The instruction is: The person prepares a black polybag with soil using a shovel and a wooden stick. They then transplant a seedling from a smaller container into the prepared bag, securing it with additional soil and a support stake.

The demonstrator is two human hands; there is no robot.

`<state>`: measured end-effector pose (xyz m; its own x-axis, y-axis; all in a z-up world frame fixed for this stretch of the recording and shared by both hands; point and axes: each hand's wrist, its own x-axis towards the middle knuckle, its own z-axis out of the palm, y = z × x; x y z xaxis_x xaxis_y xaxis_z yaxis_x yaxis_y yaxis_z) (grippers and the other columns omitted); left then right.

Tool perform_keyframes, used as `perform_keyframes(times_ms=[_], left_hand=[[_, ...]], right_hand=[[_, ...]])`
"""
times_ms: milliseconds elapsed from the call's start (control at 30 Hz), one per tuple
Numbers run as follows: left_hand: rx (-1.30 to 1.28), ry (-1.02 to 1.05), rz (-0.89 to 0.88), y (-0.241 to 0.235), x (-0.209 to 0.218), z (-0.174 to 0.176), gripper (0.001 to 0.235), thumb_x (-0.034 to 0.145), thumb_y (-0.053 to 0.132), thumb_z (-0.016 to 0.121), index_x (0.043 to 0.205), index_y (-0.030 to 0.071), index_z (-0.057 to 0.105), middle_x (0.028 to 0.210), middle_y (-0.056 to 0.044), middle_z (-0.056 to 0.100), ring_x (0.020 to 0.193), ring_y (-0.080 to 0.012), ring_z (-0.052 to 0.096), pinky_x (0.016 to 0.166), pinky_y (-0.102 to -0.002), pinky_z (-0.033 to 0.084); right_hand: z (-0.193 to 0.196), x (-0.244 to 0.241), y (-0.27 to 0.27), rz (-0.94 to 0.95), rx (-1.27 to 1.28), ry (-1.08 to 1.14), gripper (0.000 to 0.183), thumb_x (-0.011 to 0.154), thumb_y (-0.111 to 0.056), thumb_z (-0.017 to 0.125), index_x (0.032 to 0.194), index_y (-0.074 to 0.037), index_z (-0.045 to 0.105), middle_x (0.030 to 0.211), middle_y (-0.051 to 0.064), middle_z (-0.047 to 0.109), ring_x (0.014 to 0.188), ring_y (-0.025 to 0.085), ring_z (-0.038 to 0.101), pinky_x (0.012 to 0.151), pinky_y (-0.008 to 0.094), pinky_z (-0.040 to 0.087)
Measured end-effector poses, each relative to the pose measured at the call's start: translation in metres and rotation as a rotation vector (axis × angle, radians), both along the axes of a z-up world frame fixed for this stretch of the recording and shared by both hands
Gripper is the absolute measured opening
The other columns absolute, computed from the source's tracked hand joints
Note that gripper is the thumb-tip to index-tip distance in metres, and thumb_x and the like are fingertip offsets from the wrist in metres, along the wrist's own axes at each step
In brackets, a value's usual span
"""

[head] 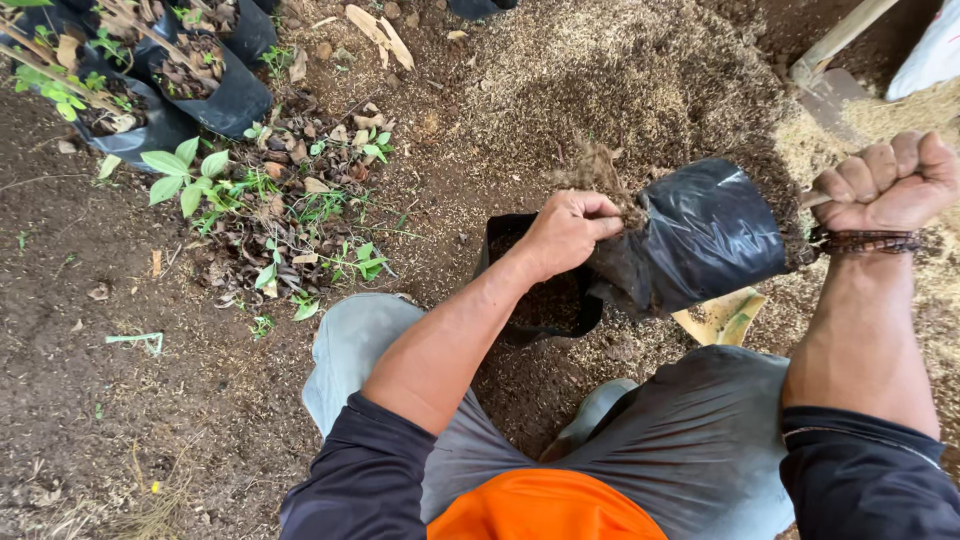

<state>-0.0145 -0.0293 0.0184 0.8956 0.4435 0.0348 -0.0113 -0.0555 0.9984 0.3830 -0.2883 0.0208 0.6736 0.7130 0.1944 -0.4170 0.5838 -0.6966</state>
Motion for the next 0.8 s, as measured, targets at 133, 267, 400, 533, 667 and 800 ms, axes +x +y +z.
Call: perform_keyframes(times_ms=[133,267,400,533,667,800], left_hand=[[0.025,0.011,0.04,0.013,-0.009,0.017,0.008,0.088,0.012,0.073,0.091,0.007,0.078,0.086,-0.004,0.077,0.079,-0.0131,0.069,0.075,-0.032,0.057],[0.189,0.061,0.056,0.023,-0.012,0.029,0.008,0.09,0.015,0.073,0.093,0.008,0.076,0.092,-0.005,0.077,0.085,-0.0151,0.07,0.079,-0.033,0.057],[0.28,0.061,0.044,0.024,-0.013,0.026,0.011,0.084,0.016,0.074,0.094,0.01,0.073,0.106,-0.007,0.073,0.099,-0.0179,0.07,0.093,-0.036,0.056],[0.65,-0.216,0.343,0.021,-0.004,0.028,0.02,0.084,0.015,0.07,0.104,0.01,0.071,0.119,-0.01,0.069,0.114,-0.0268,0.065,0.103,-0.048,0.046],[0.517,0.046,0.071,0.014,0.007,0.039,0.013,0.093,0.022,0.064,0.098,0.013,0.071,0.107,-0.006,0.074,0.104,-0.0228,0.069,0.1,-0.048,0.051],[0.406,0.199,-0.065,0.009,-0.001,0.041,0.018,0.086,0.026,0.066,0.099,0.014,0.071,0.094,0.0,0.074,0.092,-0.0188,0.07,0.097,-0.049,0.051]], right_hand=[[0.0,0.0,0.006,0.062,0.032,0.01,0.056,0.116,-0.038,0.036,0.065,-0.016,0.028,0.056,-0.002,0.026,0.047,0.011,0.023,0.048,0.03,0.024],[0.004,-0.012,0.016,0.008,0.024,0.012,0.055,0.115,-0.036,0.041,0.063,-0.018,0.032,0.054,-0.003,0.026,0.045,0.011,0.023,0.045,0.03,0.022],[0.011,-0.025,0.021,-0.089,-0.029,0.06,0.051,0.111,-0.032,0.044,0.064,-0.018,0.034,0.054,-0.003,0.027,0.046,0.012,0.024,0.045,0.031,0.023],[0.014,-0.034,0.026,-0.122,-0.043,0.058,0.052,0.111,-0.029,0.044,0.062,-0.018,0.031,0.057,-0.002,0.028,0.048,0.012,0.025,0.045,0.032,0.024],[0.016,-0.039,0.031,-0.196,-0.064,0.129,0.048,0.11,-0.028,0.045,0.064,-0.018,0.033,0.054,-0.003,0.027,0.05,0.013,0.027,0.045,0.033,0.025],[0.015,-0.044,0.039,-0.164,-0.061,0.132,0.054,0.115,-0.03,0.048,0.064,-0.017,0.034,0.052,-0.004,0.028,0.048,0.013,0.026,0.044,0.033,0.025]])
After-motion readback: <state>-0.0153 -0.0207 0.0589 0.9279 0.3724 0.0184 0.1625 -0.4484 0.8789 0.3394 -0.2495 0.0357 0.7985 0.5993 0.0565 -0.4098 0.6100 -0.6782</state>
